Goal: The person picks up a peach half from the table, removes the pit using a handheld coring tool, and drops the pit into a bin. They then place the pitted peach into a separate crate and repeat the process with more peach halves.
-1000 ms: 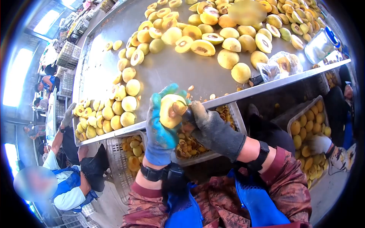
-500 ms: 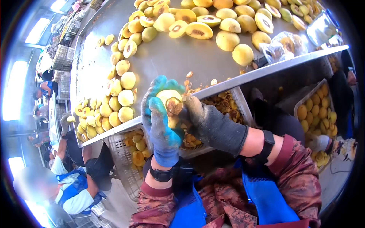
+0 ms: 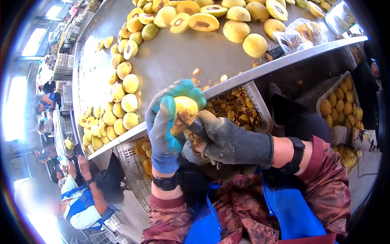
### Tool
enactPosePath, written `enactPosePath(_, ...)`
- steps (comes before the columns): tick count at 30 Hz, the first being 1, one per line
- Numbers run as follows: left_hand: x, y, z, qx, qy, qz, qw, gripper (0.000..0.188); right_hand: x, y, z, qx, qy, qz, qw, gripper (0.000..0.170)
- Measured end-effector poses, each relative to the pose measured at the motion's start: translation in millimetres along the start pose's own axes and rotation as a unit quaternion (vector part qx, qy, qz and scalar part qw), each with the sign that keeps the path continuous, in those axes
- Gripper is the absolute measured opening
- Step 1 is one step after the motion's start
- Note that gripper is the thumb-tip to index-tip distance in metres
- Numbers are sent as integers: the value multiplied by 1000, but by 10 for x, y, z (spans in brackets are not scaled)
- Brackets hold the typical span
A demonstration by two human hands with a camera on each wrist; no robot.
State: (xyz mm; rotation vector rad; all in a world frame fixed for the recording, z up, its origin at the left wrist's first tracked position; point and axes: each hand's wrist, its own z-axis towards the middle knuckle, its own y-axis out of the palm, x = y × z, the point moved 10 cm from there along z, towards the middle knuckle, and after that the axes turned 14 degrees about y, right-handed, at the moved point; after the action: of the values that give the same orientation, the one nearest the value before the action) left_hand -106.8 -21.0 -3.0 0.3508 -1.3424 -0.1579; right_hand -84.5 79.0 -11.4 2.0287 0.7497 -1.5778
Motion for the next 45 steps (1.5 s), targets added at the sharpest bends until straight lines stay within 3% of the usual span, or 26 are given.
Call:
enactPosePath(3,-20,68,16,-34,-50,19,998,46,115,44,8,35,-26,-62,997,38)
enactPosePath(6,-80,63,8,-66,-110,28,991,40,265,182,-52,-116,169,143,968,23)
enactPosePath(9,-106,83,7,-98,-128,38,986,38,268,157,-45,-97,139,97,981,19)
enactPosePath(12,-149,89,-6,-117,-154,42,980,36,287,212,-67,-130,176,78,973,46)
enactPosePath(16,-155,135,-37,-164,-163,106,967,46,311,300,-176,-204,245,205,925,46)
enactPosePath(22,-191,188,-103,-199,-212,76,954,36,423,435,-303,-298,283,312,857,27)
enactPosePath(24,-147,247,-138,-195,-198,7,961,37,454,488,-331,-331,298,349,825,17)
enactPosePath(28,-116,209,-124,-103,-166,0,981,58,352,429,-303,-309,283,349,838,19)
enactPosePath(30,-140,131,-56,-54,-98,-13,994,63,248,381,-271,-301,276,324,853,19)
enactPosePath(31,-159,103,-37,-8,-71,-21,997,63,270,313,-229,-262,289,258,884,30)
enactPosePath(32,-161,25,-19,37,-45,-31,998,64,203,172,-88,-174,174,136,960,32)
enactPosePath(33,-230,-2,-18,16,-74,-67,995,64,173,121,-22,-79,51,9,996,34)
enactPosePath(34,-212,-53,-15,52,-95,-97,989,61,70,101,-47,19,-75,-115,990,36)
enactPosePath(35,-178,-84,-23,88,-115,-127,981,58,61,162,-100,28,-130,-217,967,31)
enactPosePath(36,-149,-130,-45,124,-133,-157,971,54,145,211,-101,23,-109,-305,946,29)
enactPosePath(38,101,-378,-51,152,-53,-55,985,54,320,242,-91,20,-68,-473,878,25)
enactPosePath(40,452,-809,-189,180,0,54,982,51,1093,209,90,-7,35,-574,818,18)
enactPosePath(41,531,-1153,-270,141,-20,78,987,48,1377,117,143,-14,91,-618,781,15)
enactPosePath(42,926,-1168,-292,101,65,300,946,45,1184,75,91,-9,73,-621,780,16)
enactPosePath(43,995,-1485,-355,101,19,371,923,41,868,66,-1,-5,54,-624,779,18)
enactPosePath(44,1184,-1749,-376,-11,37,651,758,39,667,88,-47,-2,36,-626,779,20)
enactPosePath(45,1209,-1773,-293,1,24,667,745,39,563,80,-41,30,16,-606,795,22)
